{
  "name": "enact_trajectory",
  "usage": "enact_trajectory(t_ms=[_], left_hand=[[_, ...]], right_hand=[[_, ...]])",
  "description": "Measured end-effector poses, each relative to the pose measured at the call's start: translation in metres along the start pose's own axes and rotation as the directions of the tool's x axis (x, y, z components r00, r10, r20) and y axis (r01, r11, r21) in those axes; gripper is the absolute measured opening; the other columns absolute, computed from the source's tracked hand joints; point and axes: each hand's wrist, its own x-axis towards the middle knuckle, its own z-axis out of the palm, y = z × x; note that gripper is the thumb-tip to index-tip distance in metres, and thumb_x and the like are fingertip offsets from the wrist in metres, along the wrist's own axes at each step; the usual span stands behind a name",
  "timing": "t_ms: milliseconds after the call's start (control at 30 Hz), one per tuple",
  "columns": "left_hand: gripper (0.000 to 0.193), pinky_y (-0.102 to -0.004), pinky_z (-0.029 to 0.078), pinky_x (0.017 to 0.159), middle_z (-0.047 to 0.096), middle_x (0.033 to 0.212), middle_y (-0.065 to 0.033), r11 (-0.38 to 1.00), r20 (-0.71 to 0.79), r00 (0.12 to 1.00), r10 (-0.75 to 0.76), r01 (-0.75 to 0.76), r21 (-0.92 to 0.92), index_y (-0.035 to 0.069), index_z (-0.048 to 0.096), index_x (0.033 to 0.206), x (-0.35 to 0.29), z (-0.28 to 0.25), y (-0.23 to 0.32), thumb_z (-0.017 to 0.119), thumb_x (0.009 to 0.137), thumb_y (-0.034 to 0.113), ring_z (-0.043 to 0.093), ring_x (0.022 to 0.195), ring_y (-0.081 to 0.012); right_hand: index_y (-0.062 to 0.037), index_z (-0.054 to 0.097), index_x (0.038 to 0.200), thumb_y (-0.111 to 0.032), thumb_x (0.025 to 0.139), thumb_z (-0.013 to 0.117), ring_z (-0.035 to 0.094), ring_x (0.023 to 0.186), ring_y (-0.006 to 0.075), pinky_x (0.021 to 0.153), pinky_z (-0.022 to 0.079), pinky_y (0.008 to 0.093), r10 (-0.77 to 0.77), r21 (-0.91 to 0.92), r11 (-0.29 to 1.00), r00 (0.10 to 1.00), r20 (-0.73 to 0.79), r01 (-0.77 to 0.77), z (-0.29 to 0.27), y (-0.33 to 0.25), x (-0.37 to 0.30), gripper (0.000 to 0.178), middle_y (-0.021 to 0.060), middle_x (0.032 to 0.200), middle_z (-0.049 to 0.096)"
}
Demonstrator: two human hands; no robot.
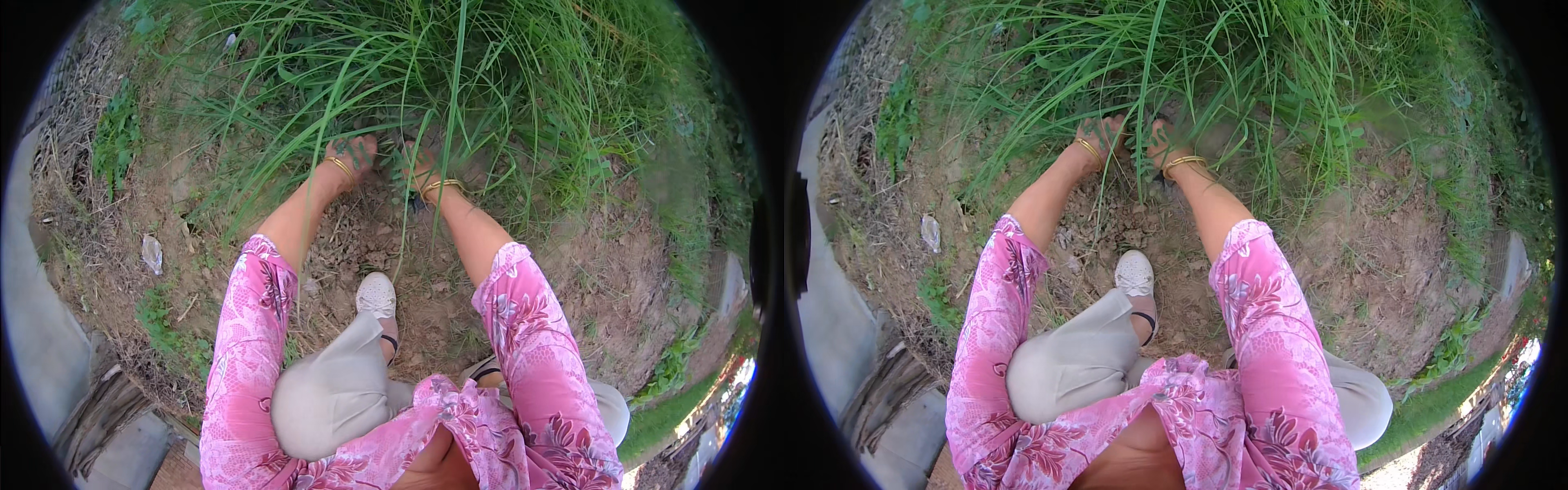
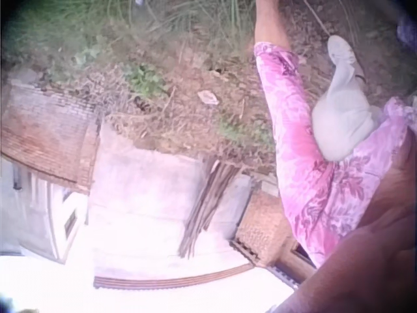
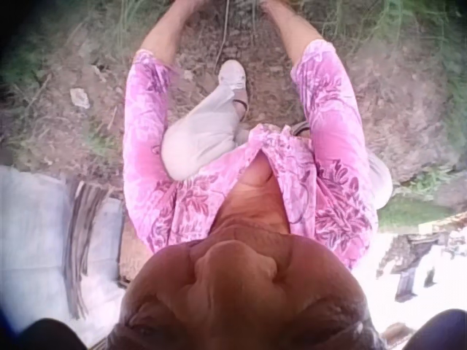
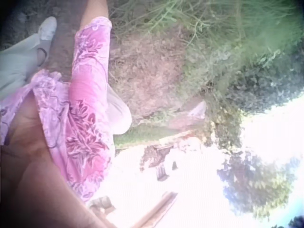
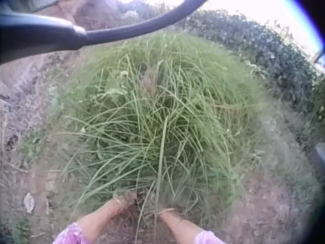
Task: The person uses a handheld knife to cut grass in a garden area. They gather bunches of grass with one hand and slice them near the base with the other, repeating this process across the patch of vegetation.
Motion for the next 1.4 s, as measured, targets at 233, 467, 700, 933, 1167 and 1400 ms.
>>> enact_trajectory(t_ms=[233,467,700,933,1167,1400], left_hand=[[0.026,-0.0455,0.043,0.072,0.058,0.086,-0.0138,0.984,-0.224,0.969,0.107,-0.136,-0.118,0.009,0.048,0.097,-0.034,0.024,-0.006,0.047,0.08,0.028,0.057,0.079,-0.0294],[0.015,-0.0373,0.047,0.075,0.054,0.102,-0.0161,0.995,-0.235,0.972,0.022,-0.043,-0.085,0.005,0.052,0.084,-0.105,-0.018,-0.023,0.052,0.07,0.01,0.053,0.093,-0.0301],[0.015,-0.0373,0.045,0.076,0.053,0.109,-0.0172,0.965,-0.684,0.699,0.21,-0.038,0.258,0.002,0.053,0.084,-0.05,-0.027,-0.046,0.05,0.073,0.013,0.047,0.107,-0.0296],[0.026,-0.0321,0.05,0.062,0.06,0.078,-0.0135,0.998,-0.446,0.892,0.068,-0.055,0.042,-0.002,0.049,0.1,-0.028,-0.004,-0.049,0.051,0.076,0.009,0.062,0.071,-0.0231],[0.018,-0.0443,0.049,0.058,0.06,0.074,-0.0203,0.958,-0.283,0.959,0.025,-0.104,-0.268,0.003,0.046,0.092,-0.043,-0.026,-0.042,0.049,0.074,0.004,0.062,0.069,-0.0355],[0.02,-0.0459,0.047,0.053,0.061,0.068,-0.0181,0.963,-0.282,0.958,0.046,-0.118,-0.244,0.005,0.043,0.092,-0.095,-0.003,-0.046,0.052,0.074,0.009,0.061,0.063,-0.0351]], right_hand=[[0.0059,0.052,0.089,-0.014,0.08,0.056,0.058,0.077,0.0409,0.066,0.046,0.0457,0.147,0.048,0.988,0.989,0.017,-0.147,0.002,-0.029,-0.044,0.022,0.0262,0.079,0.058],[0.0076,0.05,0.09,-0.015,0.08,0.058,0.056,0.081,0.045,0.069,0.045,0.047,0.312,0.345,0.878,0.943,0.116,-0.333,0.009,-0.032,-0.106,0.026,0.0287,0.079,0.057],[0.0083,0.048,0.086,-0.019,0.08,0.06,0.055,0.079,0.0454,0.067,0.043,0.0458,0.245,0.368,0.9,0.969,0.012,-0.232,-0.021,-0.031,-0.049,0.03,0.0289,0.078,0.055],[0.0078,0.05,0.083,-0.016,0.076,0.06,0.057,0.074,0.0427,0.063,0.045,0.0465,0.177,0.198,0.964,0.984,0.009,-0.176,0.01,-0.042,-0.003,0.026,0.0273,0.075,0.055],[0.0074,0.051,0.087,-0.011,0.08,0.053,0.058,0.081,0.0413,0.07,0.047,0.0435,0.361,0.404,0.839,0.929,0.085,-0.363,0.003,-0.061,0.021,0.02,0.0286,0.083,0.057],[0.008,0.049,0.088,-0.015,0.08,0.058,0.055,0.087,0.0445,0.074,0.044,0.046,0.243,0.381,0.865,0.936,0.254,-0.327,0.043,-0.089,-0.067,0.027,0.0307,0.086,0.056]])
